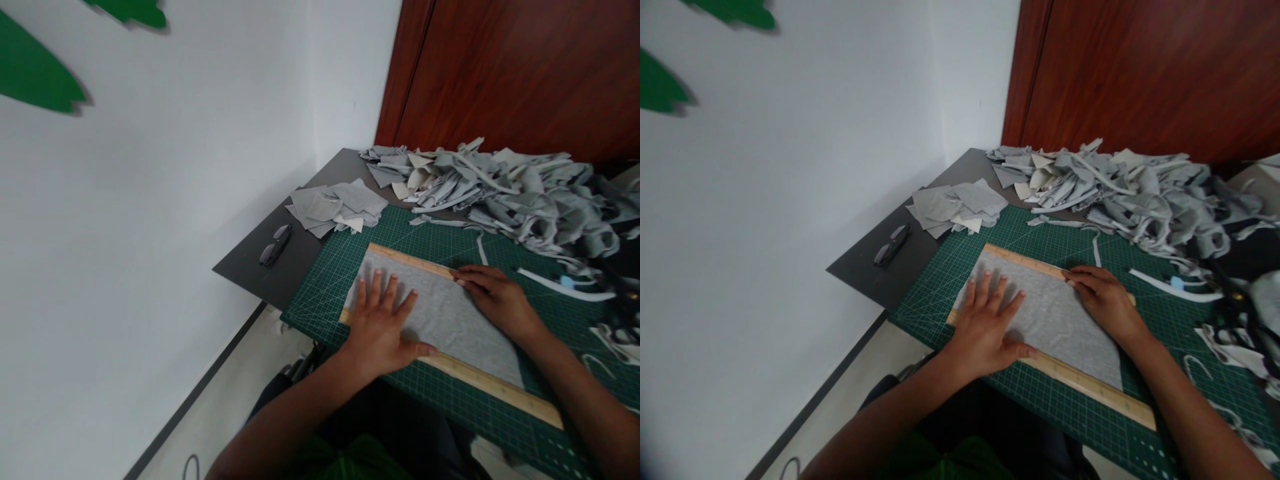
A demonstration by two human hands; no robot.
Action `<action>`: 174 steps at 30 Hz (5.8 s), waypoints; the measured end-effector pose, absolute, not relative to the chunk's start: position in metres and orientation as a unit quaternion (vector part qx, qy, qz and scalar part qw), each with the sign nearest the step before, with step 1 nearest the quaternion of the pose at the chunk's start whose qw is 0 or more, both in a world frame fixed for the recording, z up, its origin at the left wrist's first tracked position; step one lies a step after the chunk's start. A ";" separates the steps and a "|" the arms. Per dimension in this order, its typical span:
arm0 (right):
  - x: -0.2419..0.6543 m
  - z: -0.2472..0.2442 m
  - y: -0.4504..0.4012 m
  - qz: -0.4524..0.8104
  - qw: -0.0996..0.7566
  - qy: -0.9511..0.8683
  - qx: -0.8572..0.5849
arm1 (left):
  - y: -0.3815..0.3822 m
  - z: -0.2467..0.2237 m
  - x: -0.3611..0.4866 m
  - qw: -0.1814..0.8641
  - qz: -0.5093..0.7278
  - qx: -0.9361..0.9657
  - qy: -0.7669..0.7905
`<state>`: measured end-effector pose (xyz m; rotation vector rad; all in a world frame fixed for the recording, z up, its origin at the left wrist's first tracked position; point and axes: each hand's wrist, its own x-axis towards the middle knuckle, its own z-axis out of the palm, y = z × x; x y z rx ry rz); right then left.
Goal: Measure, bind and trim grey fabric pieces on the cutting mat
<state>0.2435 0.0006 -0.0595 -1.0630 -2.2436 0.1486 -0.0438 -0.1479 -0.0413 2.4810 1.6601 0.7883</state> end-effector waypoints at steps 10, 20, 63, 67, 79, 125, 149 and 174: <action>0.242 -0.060 -0.002 0.031 0.325 -0.851 -0.412 | -0.146 -0.047 -0.043 0.069 0.229 0.785 0.572; 0.247 -0.065 0.000 0.019 0.326 -0.851 -0.410 | -0.147 -0.046 -0.043 0.065 0.222 0.785 0.574; 0.242 -0.056 0.000 0.012 0.303 -0.860 -0.411 | -0.157 -0.038 -0.039 0.064 0.177 0.905 0.382; 0.231 -0.036 -0.020 -0.018 0.284 -0.856 -0.430 | -0.156 -0.037 -0.040 0.084 0.166 0.906 0.380; 0.195 -0.016 -0.048 0.545 0.242 -0.747 -0.295 | -0.149 -0.028 -0.039 0.094 0.134 0.915 0.369; 0.215 -0.027 -0.028 0.350 0.392 -0.762 -0.379 | -0.130 -0.028 -0.040 0.205 0.258 0.882 0.336; 0.247 -0.041 -0.002 0.112 0.283 -0.838 -0.452 | -0.132 -0.027 -0.042 0.192 0.261 0.885 0.335; 0.247 -0.043 -0.005 0.026 0.243 -0.857 -0.453 | -0.154 -0.021 -0.015 0.165 0.211 0.835 0.480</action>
